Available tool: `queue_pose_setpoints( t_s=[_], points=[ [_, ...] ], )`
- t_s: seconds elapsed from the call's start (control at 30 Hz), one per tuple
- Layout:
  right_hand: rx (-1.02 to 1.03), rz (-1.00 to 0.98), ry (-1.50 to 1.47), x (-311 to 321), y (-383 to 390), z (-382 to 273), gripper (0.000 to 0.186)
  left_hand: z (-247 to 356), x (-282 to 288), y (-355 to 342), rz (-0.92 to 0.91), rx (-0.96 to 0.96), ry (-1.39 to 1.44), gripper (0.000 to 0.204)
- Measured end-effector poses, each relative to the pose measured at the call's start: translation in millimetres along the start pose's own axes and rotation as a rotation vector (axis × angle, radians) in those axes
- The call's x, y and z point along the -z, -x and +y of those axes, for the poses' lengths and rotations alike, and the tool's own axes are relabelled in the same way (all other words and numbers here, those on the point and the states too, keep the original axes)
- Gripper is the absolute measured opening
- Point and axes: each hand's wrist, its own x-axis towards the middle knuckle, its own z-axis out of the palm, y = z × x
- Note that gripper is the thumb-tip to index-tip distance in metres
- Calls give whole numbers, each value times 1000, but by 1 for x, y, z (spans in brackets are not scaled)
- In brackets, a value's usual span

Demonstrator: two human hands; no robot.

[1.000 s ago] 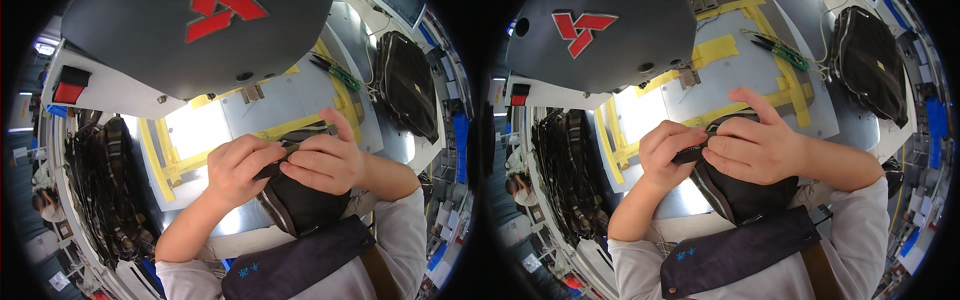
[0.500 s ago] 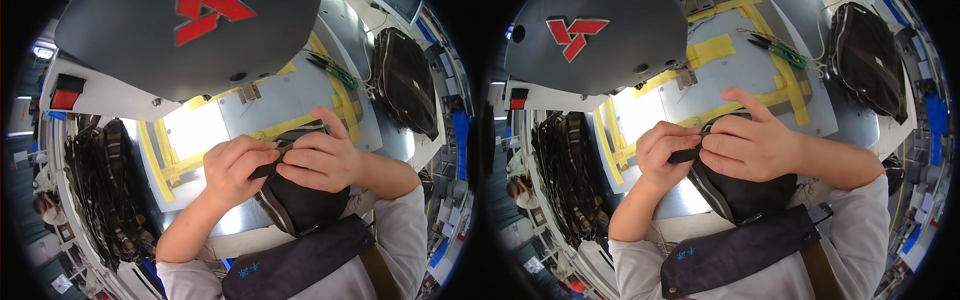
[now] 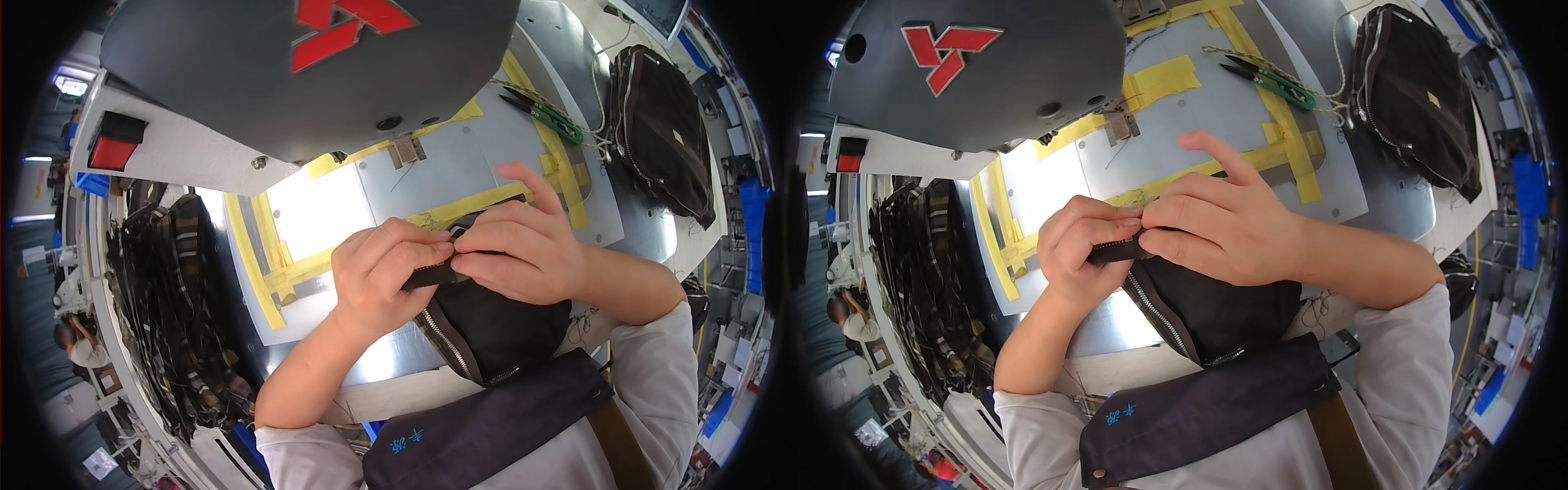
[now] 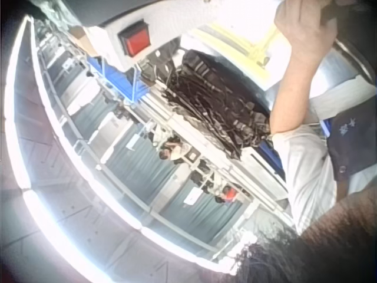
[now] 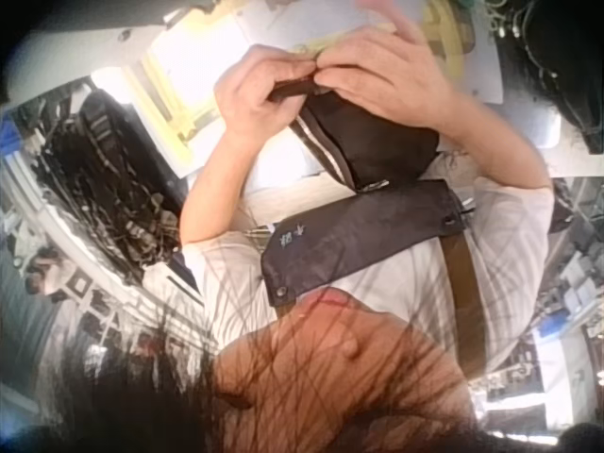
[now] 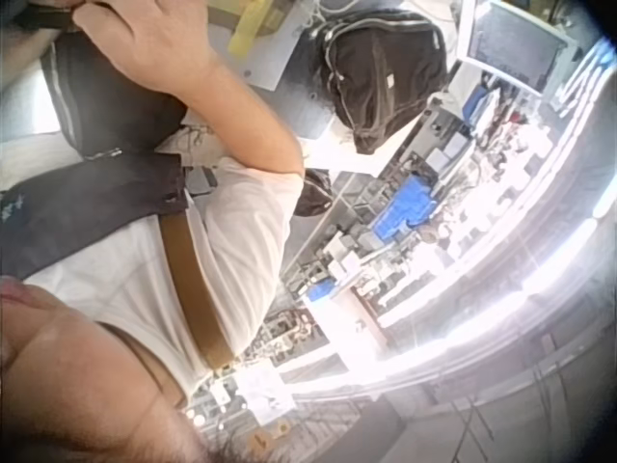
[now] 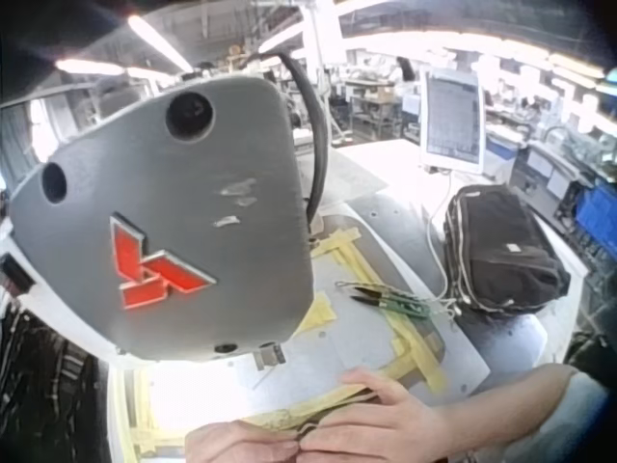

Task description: The person aligns a zipper on a dark fabric bag and sews it using an industrial sewing machine. They repeatedly guide the fabric under the needle, stitch sections, and trim excess thread with scissors. The person also inspects the zipper alignment and the interior of the bag during the process.

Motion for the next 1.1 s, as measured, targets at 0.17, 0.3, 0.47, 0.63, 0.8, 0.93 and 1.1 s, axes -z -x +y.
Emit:
queue_pose_setpoints(
  t_s=[0.17, 0.3, 0.47, 0.63, 0.8, 0.93, 1.1],
  points=[
    [-73, -54, 4, 1, -5, -3, 17, 5, 0, -1, -27, 140, 17, 22],
    [-308, -104, -213, -1, -6, 8, 19, 10, 4, -6, -159, 440, 118, 18],
    [-703, -165, -546, 3, -12, 9, 17, 13, 13, -13, -328, 739, 334, 10],
    [-678, -89, -554, 1, -12, 18, 25, 6, 17, -15, -353, 925, 546, 12],
    [-258, -195, -117, 6, -16, 18, 28, 5, 14, -13, -359, 917, 460, 12],
    [-414, -246, -285, 5, -15, 20, 28, 7, 12, -11, -391, 846, 357, 12],
    [-299, -264, -178, 2, -18, 20, 28, 6, 9, -10, -351, 828, 354, 13]
  ],
)
